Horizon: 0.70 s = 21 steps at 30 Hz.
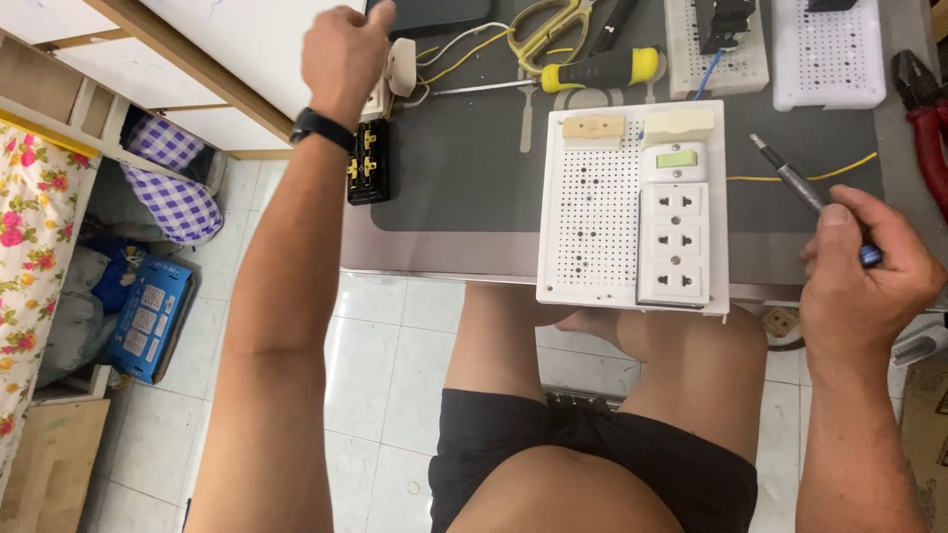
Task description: Assembling and wiring a multi-socket power strip and switch panel using a screwdriver.
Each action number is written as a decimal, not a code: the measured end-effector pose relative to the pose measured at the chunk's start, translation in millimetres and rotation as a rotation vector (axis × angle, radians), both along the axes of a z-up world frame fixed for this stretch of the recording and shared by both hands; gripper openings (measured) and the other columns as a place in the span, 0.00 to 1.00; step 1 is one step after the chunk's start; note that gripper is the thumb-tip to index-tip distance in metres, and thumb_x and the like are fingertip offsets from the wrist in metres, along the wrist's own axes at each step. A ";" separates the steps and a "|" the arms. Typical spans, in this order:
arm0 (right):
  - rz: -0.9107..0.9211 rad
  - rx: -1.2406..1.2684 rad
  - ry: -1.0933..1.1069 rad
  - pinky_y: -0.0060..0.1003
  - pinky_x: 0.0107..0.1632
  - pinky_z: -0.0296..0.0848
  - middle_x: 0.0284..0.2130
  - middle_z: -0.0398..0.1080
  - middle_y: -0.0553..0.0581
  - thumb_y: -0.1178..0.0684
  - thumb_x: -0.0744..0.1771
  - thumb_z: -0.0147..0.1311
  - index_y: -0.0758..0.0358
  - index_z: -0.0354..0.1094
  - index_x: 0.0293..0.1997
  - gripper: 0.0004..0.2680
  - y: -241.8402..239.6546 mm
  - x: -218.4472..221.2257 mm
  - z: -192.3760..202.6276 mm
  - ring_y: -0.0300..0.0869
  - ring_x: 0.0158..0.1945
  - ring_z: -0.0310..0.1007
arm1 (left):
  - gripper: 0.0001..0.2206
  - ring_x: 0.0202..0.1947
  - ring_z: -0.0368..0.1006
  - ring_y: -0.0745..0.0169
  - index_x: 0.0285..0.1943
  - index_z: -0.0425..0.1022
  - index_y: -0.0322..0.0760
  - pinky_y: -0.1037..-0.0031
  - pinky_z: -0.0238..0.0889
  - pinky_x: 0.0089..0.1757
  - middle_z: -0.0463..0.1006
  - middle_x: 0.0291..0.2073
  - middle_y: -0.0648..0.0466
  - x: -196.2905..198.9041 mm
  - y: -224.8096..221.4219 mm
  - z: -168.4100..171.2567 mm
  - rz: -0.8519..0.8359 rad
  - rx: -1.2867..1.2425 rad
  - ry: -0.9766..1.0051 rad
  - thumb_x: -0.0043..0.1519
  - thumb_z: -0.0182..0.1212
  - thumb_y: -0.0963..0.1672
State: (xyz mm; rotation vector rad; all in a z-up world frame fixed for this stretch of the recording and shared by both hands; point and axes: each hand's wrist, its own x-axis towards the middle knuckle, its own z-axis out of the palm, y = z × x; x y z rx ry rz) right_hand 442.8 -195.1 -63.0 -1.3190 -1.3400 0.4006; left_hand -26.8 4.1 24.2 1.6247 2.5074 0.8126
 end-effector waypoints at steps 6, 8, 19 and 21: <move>0.013 -0.104 0.146 0.30 0.37 0.60 0.32 0.64 0.60 0.61 0.77 0.44 0.73 0.65 0.63 0.08 2.8 5.4 -16.1 0.38 0.31 0.59 | 0.17 0.35 0.78 0.61 0.37 0.84 0.43 0.66 0.69 0.35 0.84 0.37 0.55 -18.4 -15.2 -0.8 -0.282 0.145 0.026 0.56 0.57 0.54; 0.020 -0.105 0.125 0.30 0.38 0.61 0.33 0.64 0.61 0.61 0.77 0.44 0.74 0.65 0.63 0.08 0.9 3.5 -12.6 0.39 0.32 0.60 | 0.16 0.41 0.72 0.51 0.34 0.84 0.46 0.58 0.64 0.36 0.81 0.40 0.55 -12.1 -21.1 -14.7 -0.297 0.130 0.111 0.54 0.58 0.55; -0.054 -0.014 0.099 0.30 0.31 0.66 0.27 0.66 0.60 0.66 0.72 0.51 0.76 0.71 0.55 0.07 3.4 -2.8 8.1 0.38 0.26 0.65 | 0.17 0.46 0.65 0.38 0.28 0.84 0.43 0.47 0.57 0.37 0.80 0.35 0.54 10.5 -24.4 -27.7 -0.247 0.204 0.361 0.56 0.61 0.55; -0.085 -0.034 0.161 0.30 0.31 0.69 0.30 0.70 0.63 0.66 0.69 0.53 0.70 0.66 0.49 0.05 2.8 -7.8 14.3 0.40 0.26 0.67 | 0.10 0.31 0.68 0.50 0.26 0.77 0.31 0.61 0.58 0.40 0.75 0.27 0.49 34.7 -55.0 -4.8 -0.551 0.623 0.362 0.58 0.61 0.43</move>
